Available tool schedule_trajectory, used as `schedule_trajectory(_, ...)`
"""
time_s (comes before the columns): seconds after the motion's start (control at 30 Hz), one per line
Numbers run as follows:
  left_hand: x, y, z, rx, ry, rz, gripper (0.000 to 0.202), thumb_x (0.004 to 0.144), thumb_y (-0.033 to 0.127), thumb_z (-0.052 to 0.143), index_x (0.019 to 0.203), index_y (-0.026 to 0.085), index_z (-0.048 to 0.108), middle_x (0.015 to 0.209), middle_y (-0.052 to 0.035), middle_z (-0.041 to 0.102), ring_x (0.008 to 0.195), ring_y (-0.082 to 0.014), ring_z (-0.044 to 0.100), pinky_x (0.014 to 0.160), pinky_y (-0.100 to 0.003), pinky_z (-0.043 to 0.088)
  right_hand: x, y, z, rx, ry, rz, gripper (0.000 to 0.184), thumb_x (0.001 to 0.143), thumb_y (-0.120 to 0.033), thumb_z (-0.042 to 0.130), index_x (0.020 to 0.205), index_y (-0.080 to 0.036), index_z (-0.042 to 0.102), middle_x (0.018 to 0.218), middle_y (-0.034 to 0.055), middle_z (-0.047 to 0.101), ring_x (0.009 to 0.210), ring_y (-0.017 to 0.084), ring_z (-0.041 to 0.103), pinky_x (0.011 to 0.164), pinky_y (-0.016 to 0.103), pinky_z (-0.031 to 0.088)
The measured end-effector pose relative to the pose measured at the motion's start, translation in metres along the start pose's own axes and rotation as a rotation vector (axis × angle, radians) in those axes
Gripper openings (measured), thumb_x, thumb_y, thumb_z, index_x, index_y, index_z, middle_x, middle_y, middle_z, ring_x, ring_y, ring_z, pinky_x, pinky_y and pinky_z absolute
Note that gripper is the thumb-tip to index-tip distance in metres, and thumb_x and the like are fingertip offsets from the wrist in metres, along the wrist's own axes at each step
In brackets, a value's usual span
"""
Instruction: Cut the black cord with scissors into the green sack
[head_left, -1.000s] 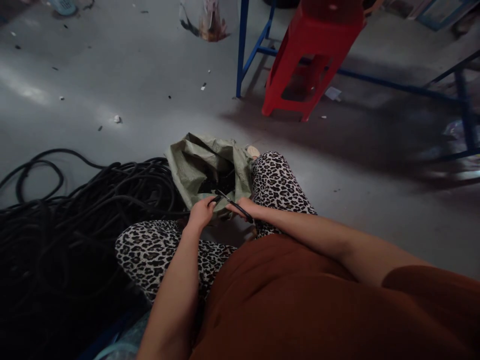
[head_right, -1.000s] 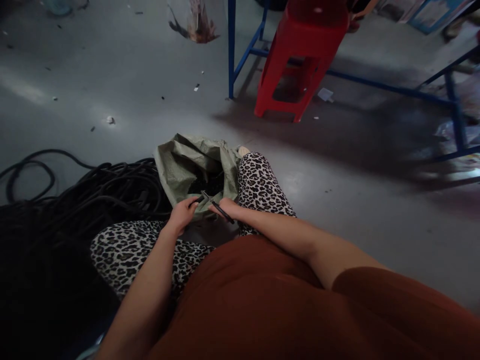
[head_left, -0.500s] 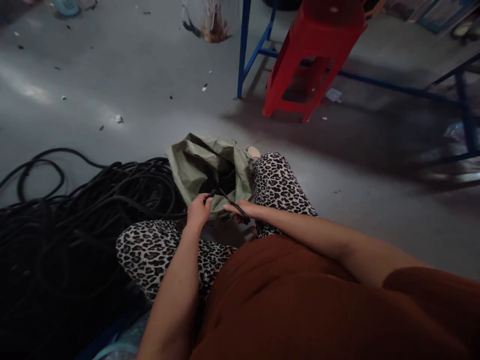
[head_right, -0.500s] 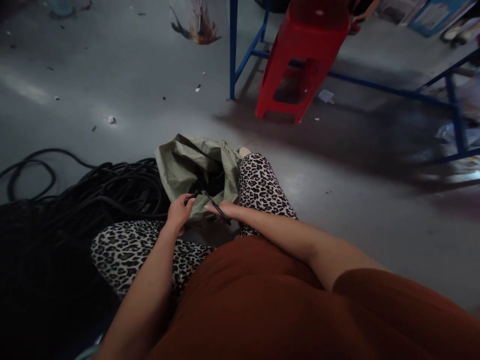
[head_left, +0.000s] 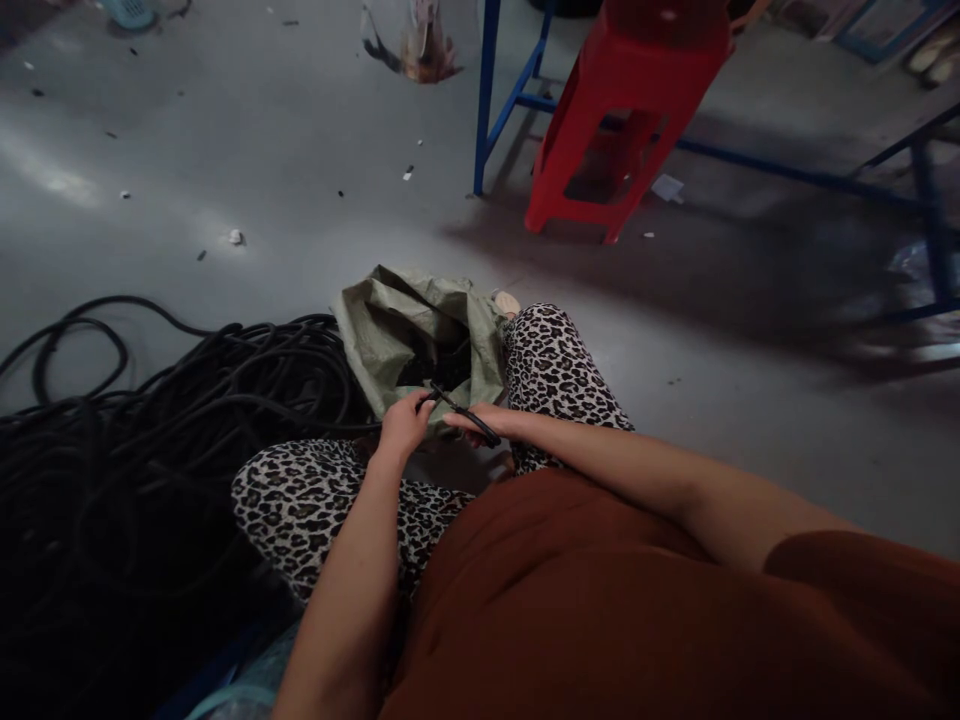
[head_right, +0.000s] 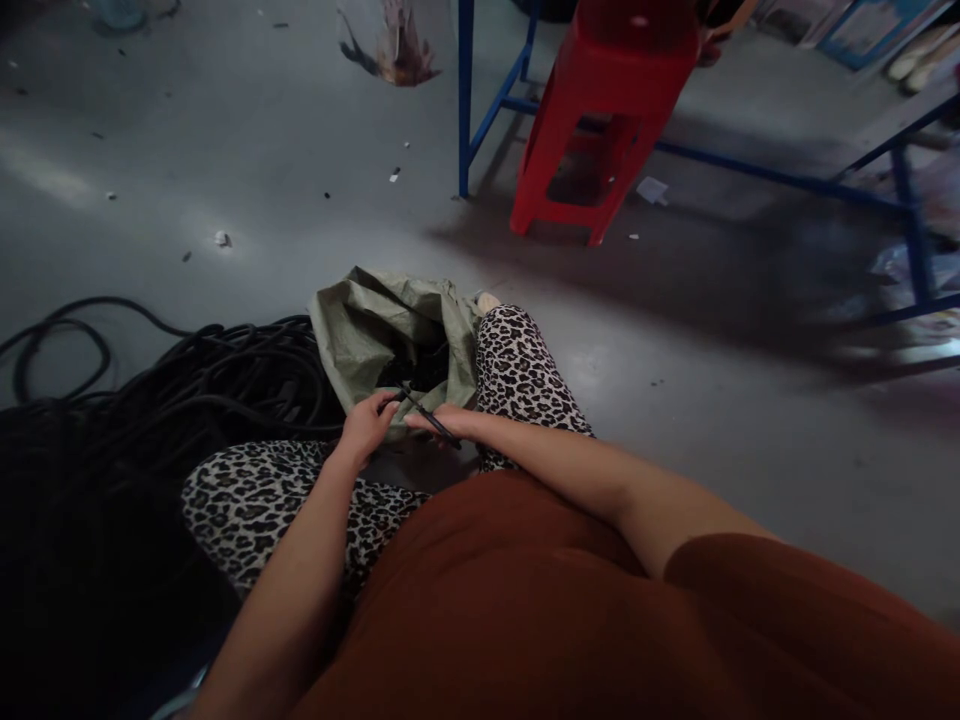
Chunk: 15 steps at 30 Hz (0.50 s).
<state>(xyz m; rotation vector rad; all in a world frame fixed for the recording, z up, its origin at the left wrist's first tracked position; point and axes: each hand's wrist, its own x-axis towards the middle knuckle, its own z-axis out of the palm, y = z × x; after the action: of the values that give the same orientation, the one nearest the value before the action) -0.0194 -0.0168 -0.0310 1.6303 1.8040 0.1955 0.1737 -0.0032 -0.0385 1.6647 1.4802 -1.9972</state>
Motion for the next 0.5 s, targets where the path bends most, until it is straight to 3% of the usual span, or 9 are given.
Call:
schedule_trajectory(0.2,-0.0008,-0.0014,0.0038,0.038,0.014,0.041,0.032,0.098,0.023,0.058,0.123,0.017,0.077,0.122,-0.0133,0.079,0.115,-0.0296,0.074,0.102,-0.040,0.057,-0.0040,-0.0022,-0.0030,-0.054,-0.023,-0.005,0.062,0.097,-0.069,0.062,0.078,-0.011,0.070,0.065,0.0063,0.067,0.061,0.016,0.066,0.053,0.020,0.054)
schedule_trajectory(0.4,0.0010,-0.0061,0.0073,0.047,-0.037,0.073,0.033,0.098,0.022,0.059,0.126,0.018,0.077,0.127,-0.0114,0.078,0.121,-0.0287,0.072,0.106,-0.038,0.056,-0.0024,0.0024,-0.0018,-0.045,-0.030,-0.009,0.065,0.095,-0.072,0.063,0.104,-0.008,0.074,0.087,0.0097,0.075,0.062,0.016,0.068,0.053,0.021,0.056)
schedule_trajectory(0.5,0.0011,-0.0086,0.0075,0.041,-0.050,0.098,0.033,0.098,0.023,0.059,0.125,0.020,0.078,0.126,-0.0092,0.078,0.121,-0.0277,0.072,0.106,-0.037,0.056,-0.0005,0.0050,-0.0011,-0.039,-0.034,-0.001,0.069,0.093,-0.075,0.064,0.105,-0.008,0.074,0.088,0.0102,0.074,0.058,0.015,0.066,0.049,0.021,0.054)
